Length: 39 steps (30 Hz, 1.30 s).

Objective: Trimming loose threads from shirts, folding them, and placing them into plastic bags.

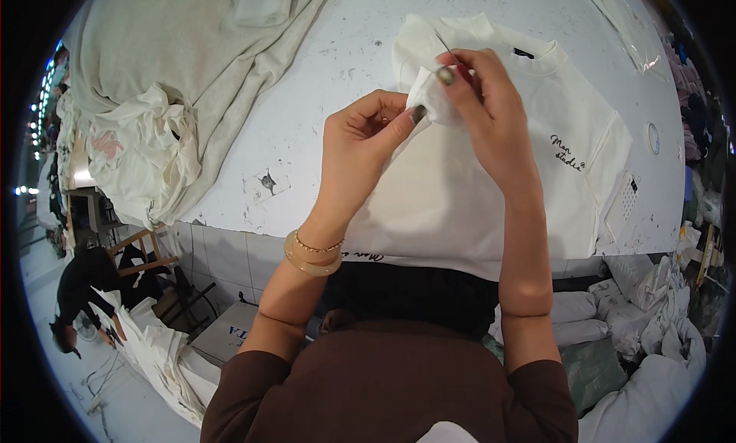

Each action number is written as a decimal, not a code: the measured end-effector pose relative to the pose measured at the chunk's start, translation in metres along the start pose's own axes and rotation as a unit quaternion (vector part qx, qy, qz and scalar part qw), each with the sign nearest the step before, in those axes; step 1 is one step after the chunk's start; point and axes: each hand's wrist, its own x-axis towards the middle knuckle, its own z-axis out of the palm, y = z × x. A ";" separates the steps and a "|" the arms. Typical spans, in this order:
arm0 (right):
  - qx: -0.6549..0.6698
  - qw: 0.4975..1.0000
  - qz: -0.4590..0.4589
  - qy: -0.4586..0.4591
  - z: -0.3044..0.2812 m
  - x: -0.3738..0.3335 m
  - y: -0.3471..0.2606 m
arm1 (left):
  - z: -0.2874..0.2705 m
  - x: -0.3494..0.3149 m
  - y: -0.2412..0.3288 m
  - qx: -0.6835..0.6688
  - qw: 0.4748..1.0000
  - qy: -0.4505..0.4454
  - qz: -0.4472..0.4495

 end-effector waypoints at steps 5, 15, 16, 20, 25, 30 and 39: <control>-0.067 0.991 -0.090 0.066 -0.011 -0.025 -0.019 | 0.005 0.000 0.000 -0.055 0.998 0.035 0.008; -0.137 0.974 -0.150 0.102 -0.003 -0.035 -0.015 | 0.008 -0.003 0.003 -0.045 0.997 0.052 0.035; -0.149 0.971 -0.154 0.102 -0.002 -0.035 -0.016 | 0.008 -0.003 0.002 -0.045 0.997 0.053 0.035; -0.177 0.964 -0.170 0.103 -0.001 -0.033 -0.018 | 0.009 -0.004 0.002 -0.038 0.997 0.050 0.053; -0.184 0.960 -0.184 0.101 0.000 -0.030 -0.018 | 0.010 -0.003 0.001 -0.039 0.997 0.050 0.054; -0.209 0.953 -0.198 0.092 0.001 -0.027 -0.017 | 0.009 -0.003 0.001 -0.043 0.997 0.043 0.045; -0.043 0.988 -0.147 -0.011 0.006 -0.002 -0.012 | 0.011 -0.001 0.000 -0.058 0.996 0.052 0.049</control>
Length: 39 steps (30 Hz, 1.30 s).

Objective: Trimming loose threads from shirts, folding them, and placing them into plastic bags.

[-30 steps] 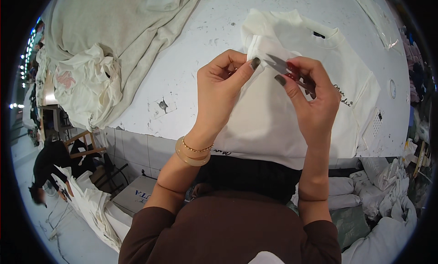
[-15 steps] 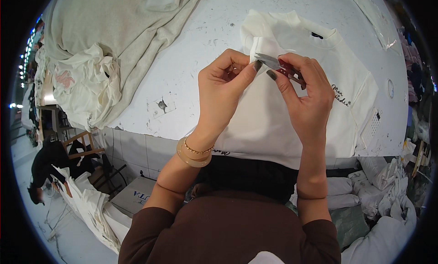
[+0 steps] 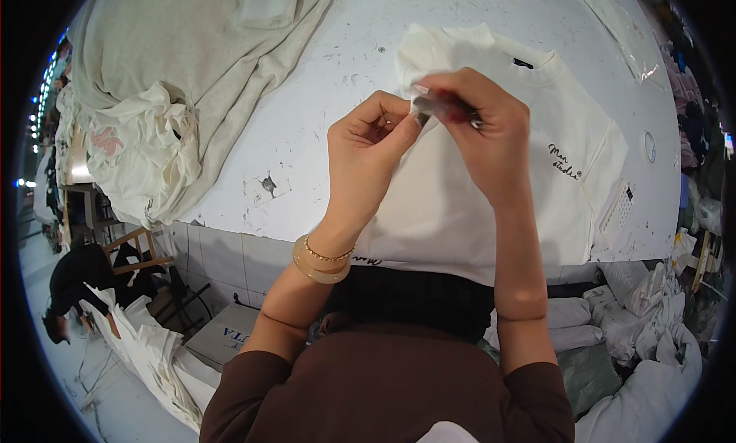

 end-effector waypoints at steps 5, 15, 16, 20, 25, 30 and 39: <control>0.150 0.975 0.106 0.128 0.000 0.014 0.012 | -0.006 0.000 0.003 0.018 1.000 -0.006 -0.025; -0.005 0.999 -0.041 -0.024 0.004 0.014 0.004 | -0.007 0.003 0.002 0.001 1.000 -0.019 -0.024; 0.011 0.999 -0.028 0.010 0.005 0.016 0.007 | -0.007 0.003 0.003 0.001 1.000 -0.019 -0.024; 0.089 0.994 0.029 0.049 -0.002 0.018 0.010 | -0.010 0.003 0.005 0.003 0.999 -0.033 -0.035; 0.140 0.988 0.007 0.060 -0.006 0.015 0.009 | -0.009 0.007 -0.003 0.017 0.998 -0.028 -0.045; 0.052 0.987 0.107 0.110 -0.027 0.007 0.011 | -0.123 0.062 0.006 0.101 0.964 0.228 0.093; -0.271 0.847 0.262 0.376 -0.172 -0.104 0.094 | -0.226 0.068 -0.040 0.456 0.839 0.292 0.047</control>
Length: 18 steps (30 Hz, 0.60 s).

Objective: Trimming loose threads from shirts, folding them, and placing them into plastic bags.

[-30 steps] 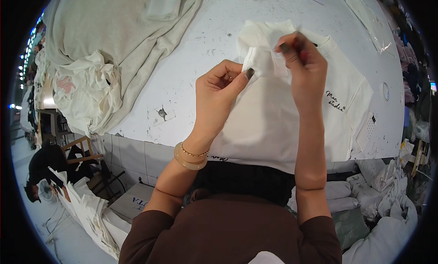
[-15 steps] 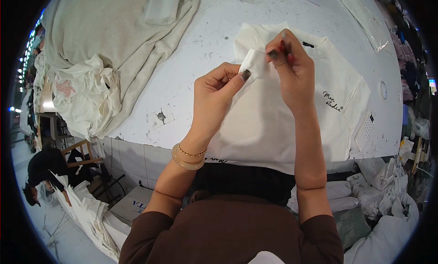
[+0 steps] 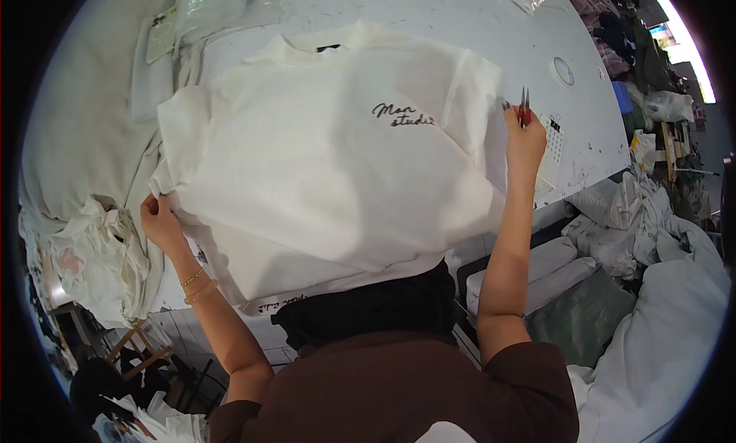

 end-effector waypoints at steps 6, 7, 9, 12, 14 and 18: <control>-0.099 0.985 -0.112 -0.086 0.032 -0.040 -0.009 | -0.015 0.010 -0.013 0.162 0.975 0.148 0.034; -0.113 0.980 -0.116 -0.115 0.042 -0.050 -0.012 | -0.019 0.013 -0.016 0.196 0.968 0.157 0.025; -0.137 0.969 -0.136 -0.155 0.056 -0.064 -0.019 | -0.030 0.016 -0.023 0.215 0.964 0.159 0.017; -0.138 0.969 -0.106 -0.178 0.060 -0.074 -0.030 | -0.038 0.018 -0.035 0.262 0.953 0.151 0.018; -0.129 0.969 -0.102 -0.183 0.061 -0.077 -0.030 | -0.036 0.013 -0.037 0.280 0.950 0.138 0.003; -0.094 0.974 -0.147 -0.148 0.063 -0.075 -0.020 | -0.038 0.019 -0.045 0.310 0.940 0.141 -0.006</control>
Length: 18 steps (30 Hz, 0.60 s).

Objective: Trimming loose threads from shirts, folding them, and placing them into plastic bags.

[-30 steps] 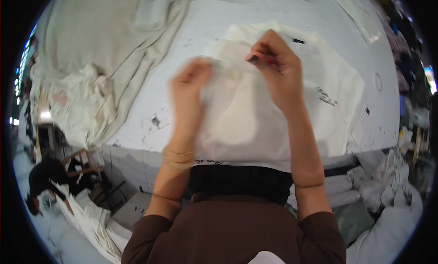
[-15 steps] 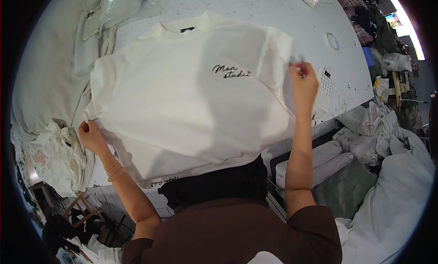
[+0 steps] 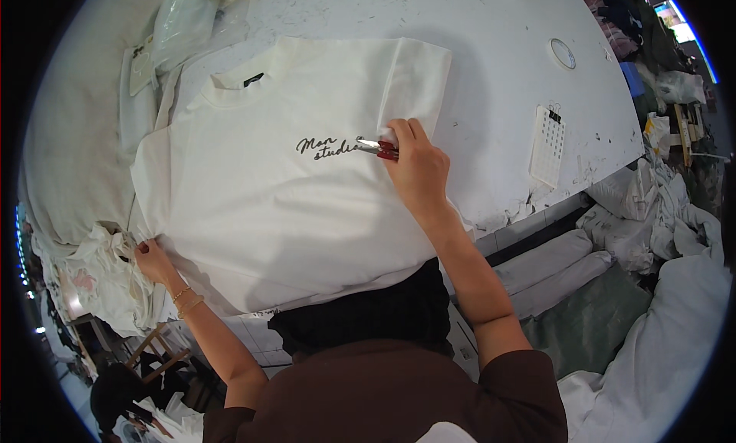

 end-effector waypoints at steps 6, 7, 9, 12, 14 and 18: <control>0.290 0.887 0.236 0.273 -0.063 0.020 0.082 | -0.001 0.007 -0.001 0.025 0.999 -0.028 0.000; 0.266 0.889 0.278 0.250 -0.069 0.015 0.092 | -0.003 0.007 -0.001 0.010 0.999 -0.040 -0.007; 0.264 0.897 0.297 0.195 -0.071 0.002 0.097 | -0.009 0.000 0.014 -0.004 0.998 -0.054 -0.011; 0.226 0.911 0.312 0.147 -0.077 -0.008 0.093 | -0.038 -0.041 0.086 0.092 0.994 0.048 -0.031; 0.231 0.895 0.356 0.135 -0.079 -0.011 0.093 | -0.046 -0.055 0.108 0.009 0.998 0.055 0.039; 0.292 0.879 0.354 0.127 -0.081 -0.010 0.092 | -0.062 -0.087 0.153 -0.157 0.952 0.037 0.259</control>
